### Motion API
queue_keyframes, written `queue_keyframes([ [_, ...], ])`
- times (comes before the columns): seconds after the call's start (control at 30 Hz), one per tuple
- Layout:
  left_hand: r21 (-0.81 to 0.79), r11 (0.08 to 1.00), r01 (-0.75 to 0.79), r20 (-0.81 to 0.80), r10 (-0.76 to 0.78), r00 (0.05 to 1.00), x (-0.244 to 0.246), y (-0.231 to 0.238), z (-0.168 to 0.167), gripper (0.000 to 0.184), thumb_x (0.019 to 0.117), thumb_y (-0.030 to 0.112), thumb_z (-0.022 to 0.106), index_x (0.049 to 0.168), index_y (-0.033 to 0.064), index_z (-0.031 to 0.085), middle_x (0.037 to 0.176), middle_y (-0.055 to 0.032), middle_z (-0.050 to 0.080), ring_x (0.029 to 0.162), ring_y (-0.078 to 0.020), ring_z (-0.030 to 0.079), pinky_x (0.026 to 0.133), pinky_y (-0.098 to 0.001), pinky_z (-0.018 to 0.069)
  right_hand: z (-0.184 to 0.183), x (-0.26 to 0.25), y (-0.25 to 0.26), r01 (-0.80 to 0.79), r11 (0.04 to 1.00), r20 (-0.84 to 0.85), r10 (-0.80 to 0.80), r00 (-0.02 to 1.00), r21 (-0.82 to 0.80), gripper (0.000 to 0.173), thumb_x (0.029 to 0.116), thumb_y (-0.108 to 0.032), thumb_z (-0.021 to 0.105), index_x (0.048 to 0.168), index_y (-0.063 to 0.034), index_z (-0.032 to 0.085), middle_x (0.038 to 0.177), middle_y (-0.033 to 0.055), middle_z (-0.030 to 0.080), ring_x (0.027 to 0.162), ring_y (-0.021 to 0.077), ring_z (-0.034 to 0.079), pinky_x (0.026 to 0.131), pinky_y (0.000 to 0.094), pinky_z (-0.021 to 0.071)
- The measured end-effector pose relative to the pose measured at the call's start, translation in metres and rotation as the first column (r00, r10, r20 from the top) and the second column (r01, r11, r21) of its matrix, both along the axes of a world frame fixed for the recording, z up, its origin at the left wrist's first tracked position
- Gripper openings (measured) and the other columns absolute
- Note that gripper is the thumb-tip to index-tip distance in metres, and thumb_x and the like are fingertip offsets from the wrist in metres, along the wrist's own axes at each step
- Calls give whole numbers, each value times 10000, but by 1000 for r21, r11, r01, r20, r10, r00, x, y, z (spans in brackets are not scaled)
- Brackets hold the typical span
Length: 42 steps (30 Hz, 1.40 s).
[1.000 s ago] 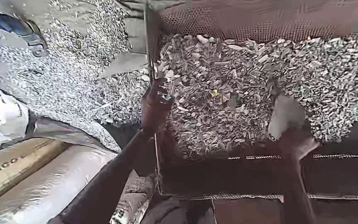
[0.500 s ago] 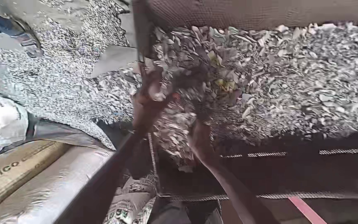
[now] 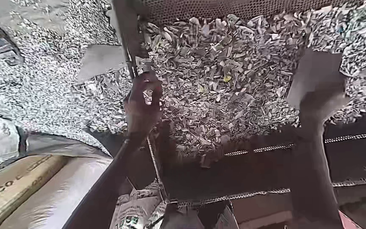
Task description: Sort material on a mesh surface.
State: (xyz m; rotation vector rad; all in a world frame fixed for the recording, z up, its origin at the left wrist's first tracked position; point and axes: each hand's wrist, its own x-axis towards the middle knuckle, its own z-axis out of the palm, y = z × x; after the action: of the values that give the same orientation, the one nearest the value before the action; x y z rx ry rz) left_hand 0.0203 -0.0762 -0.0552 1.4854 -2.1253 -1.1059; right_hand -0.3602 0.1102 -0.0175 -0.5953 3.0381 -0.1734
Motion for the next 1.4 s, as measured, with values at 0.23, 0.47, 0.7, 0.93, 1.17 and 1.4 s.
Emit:
queue_keyframes([
  [0.23, 36, 999, -10, 39, 8, 999, -4, 4, 11, 515, 1047, 316, 579, 1503, 127, 432, 1275, -145, 675, 1078, -270, 693, 888, -491, 566, -33, 49, -92, 13, 980, 253, 38, 967, -198, 465, 1000, -316, 621, 1319, 22, 627, 1242, 263, 668, 1163, 401, 645, 1015, 585, 474],
  [0.47, -22, 997, -76, 50, 77, 996, 4, 8, 4, 553, 1072, 409, 489, 1577, 214, 373, 1458, -130, 562, 1108, -286, 664, 835, -517, 555, -72, 192, -107, -242, 867, 486, 452, 748, -435, 399, 977, -149, 618, 1358, -28, 614, 996, 191, 719, 886, 341, 695, 774, 543, 534],
  [0.7, 182, 972, -149, -31, 157, 987, 6, 7, 4, 453, 1122, 429, 267, 1531, 310, 422, 1443, -36, 597, 1154, -284, 679, 787, -553, 596, -36, 148, -51, -329, 854, 585, 518, 624, -404, 349, 1042, -248, 592, 1268, 18, 607, 1008, 250, 670, 847, 374, 666, 756, 542, 534],
  [0.93, 221, 955, -198, -131, 230, 964, -3, -1, -1, 463, 1116, 379, 285, 1495, 207, 487, 1283, -36, 666, 1068, -155, 698, 752, -381, 615, 22, 95, 31, -425, 904, 194, 423, 885, -31, 433, 1088, -236, 402, 1428, -11, 547, 1179, 337, 647, 1009, 512, 655, 813, 706, 495],
  [1.17, 231, 965, -121, -194, 167, 967, 0, 1, 3, 452, 1120, 374, 291, 1497, 181, 450, 1304, -16, 663, 1098, -142, 681, 814, -365, 596, 4, 107, 85, -337, 905, 381, 225, 897, 259, 417, 1017, -201, 561, 1285, 118, 583, 1166, 396, 633, 1098, 582, 618, 946, 716, 446],
  [1.4, 206, 973, -101, -109, 126, 986, 9, 10, 3, 494, 1107, 407, 342, 1554, 205, 392, 1442, -33, 599, 1206, -195, 646, 923, -441, 568, -31, 243, 43, -201, 972, 698, 228, 679, -122, 600, 875, -77, 669, 1411, 130, 495, 1165, 285, 685, 1064, 372, 687, 946, 526, 538],
])
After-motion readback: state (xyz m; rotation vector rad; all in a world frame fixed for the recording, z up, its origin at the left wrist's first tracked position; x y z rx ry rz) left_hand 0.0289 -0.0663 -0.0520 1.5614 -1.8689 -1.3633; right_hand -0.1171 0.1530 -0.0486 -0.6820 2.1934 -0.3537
